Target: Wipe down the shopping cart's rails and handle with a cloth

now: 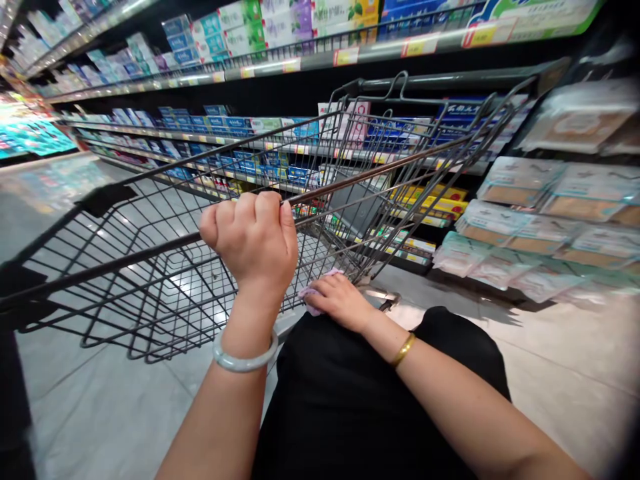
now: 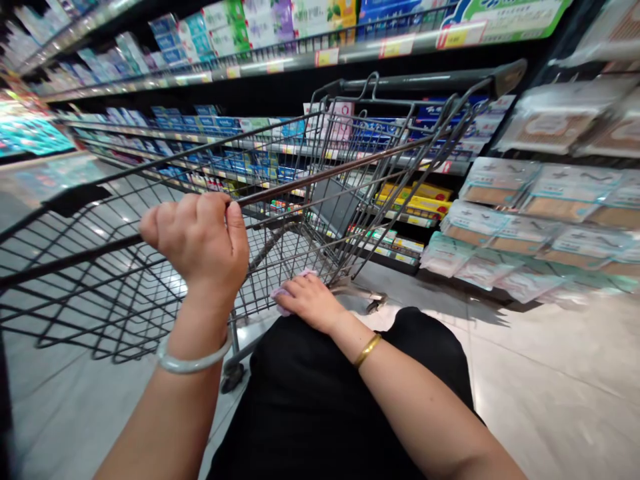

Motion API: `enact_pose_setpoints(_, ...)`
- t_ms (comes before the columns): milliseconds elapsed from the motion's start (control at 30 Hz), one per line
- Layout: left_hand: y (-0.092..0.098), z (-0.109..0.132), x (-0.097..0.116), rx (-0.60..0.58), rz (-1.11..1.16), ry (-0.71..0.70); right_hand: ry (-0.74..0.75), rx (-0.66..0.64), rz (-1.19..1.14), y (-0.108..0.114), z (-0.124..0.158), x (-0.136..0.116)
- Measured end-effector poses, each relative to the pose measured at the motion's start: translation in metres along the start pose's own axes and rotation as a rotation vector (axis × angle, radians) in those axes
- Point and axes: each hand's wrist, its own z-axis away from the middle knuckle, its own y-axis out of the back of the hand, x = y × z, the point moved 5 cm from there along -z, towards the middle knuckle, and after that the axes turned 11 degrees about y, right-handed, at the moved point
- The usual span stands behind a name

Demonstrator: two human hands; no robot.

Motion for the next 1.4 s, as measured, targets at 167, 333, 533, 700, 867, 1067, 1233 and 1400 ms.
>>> enact_pose_setpoints(167, 0.0, 0.0, 0.0, 0.004, 0.019, 0.004, -0.184, 0.174, -0.015, 0.016, 0.009, 0.021)
enact_pose_setpoints(333, 0.0, 0.0, 0.0, 0.005, -0.005, -0.002, -0.155, 0.087, 0.02, 0.001, 0.016, 0.017)
enact_pose_setpoints(533, -0.001, 0.0, 0.0, 0.015, -0.045, -0.019, -0.15, 0.121, -0.017, 0.011, 0.018, 0.023)
enact_pose_setpoints(700, -0.001, 0.001, -0.001, 0.009, -0.027, -0.01, -0.311, 0.183, -0.065, 0.028, 0.022, 0.038)
enact_pose_setpoints(867, 0.0, 0.001, 0.001, 0.009, -0.07, -0.001, -0.24, 0.028, -0.065, 0.008, 0.017, 0.022)
enact_pose_setpoints(1067, 0.0, 0.0, 0.0, -0.035, 0.025, 0.042, -0.275, 0.192, -0.057, 0.032, 0.019, 0.036)
enact_pose_setpoints(1233, 0.0, 0.0, 0.0, -0.013, 0.018, 0.018, -0.319, 0.162, -0.099, 0.029, 0.017, 0.036)
enact_pose_setpoints(1400, 0.0, 0.001, -0.001, 0.022, -0.043, -0.011, -0.169, 0.145, -0.058, 0.026, 0.008, 0.021)
